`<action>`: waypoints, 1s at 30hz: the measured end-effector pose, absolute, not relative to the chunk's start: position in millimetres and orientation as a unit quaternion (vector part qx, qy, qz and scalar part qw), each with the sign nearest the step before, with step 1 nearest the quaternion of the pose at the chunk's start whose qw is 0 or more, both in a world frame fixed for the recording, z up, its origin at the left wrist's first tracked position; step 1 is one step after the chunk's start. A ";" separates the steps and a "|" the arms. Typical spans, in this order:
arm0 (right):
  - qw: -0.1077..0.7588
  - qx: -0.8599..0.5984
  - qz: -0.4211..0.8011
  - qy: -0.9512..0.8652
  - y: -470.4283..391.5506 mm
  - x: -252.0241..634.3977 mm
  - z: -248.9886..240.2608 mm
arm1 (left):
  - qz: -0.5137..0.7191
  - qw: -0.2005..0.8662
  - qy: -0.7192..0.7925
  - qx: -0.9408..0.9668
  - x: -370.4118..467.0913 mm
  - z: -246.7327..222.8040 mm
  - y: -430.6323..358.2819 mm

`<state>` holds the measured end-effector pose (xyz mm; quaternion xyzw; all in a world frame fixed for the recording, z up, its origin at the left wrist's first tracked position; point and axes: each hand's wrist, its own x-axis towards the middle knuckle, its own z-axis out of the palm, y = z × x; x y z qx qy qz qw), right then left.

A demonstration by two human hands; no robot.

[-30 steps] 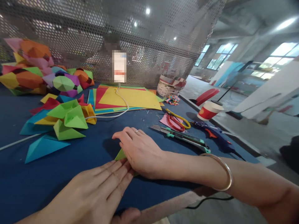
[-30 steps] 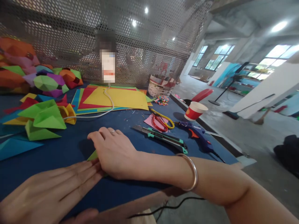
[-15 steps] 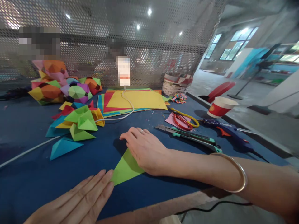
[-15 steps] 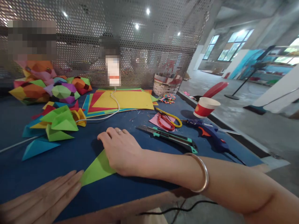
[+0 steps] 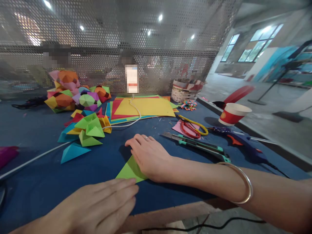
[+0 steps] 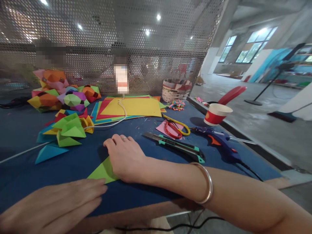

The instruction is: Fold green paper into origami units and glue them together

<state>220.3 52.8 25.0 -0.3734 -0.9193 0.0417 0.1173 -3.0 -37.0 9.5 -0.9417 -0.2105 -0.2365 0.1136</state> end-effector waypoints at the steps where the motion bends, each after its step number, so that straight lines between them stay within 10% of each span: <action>1: 0.117 -0.374 0.042 -0.919 53.0 220.3 24.8 | -0.235 0.107 -0.194 -0.946 7.3 11.8 -34.7; 30: 0.124 -0.366 0.021 -0.922 56.3 220.2 19.9 | -0.269 -0.002 -0.192 -0.944 15.4 43.0 -15.2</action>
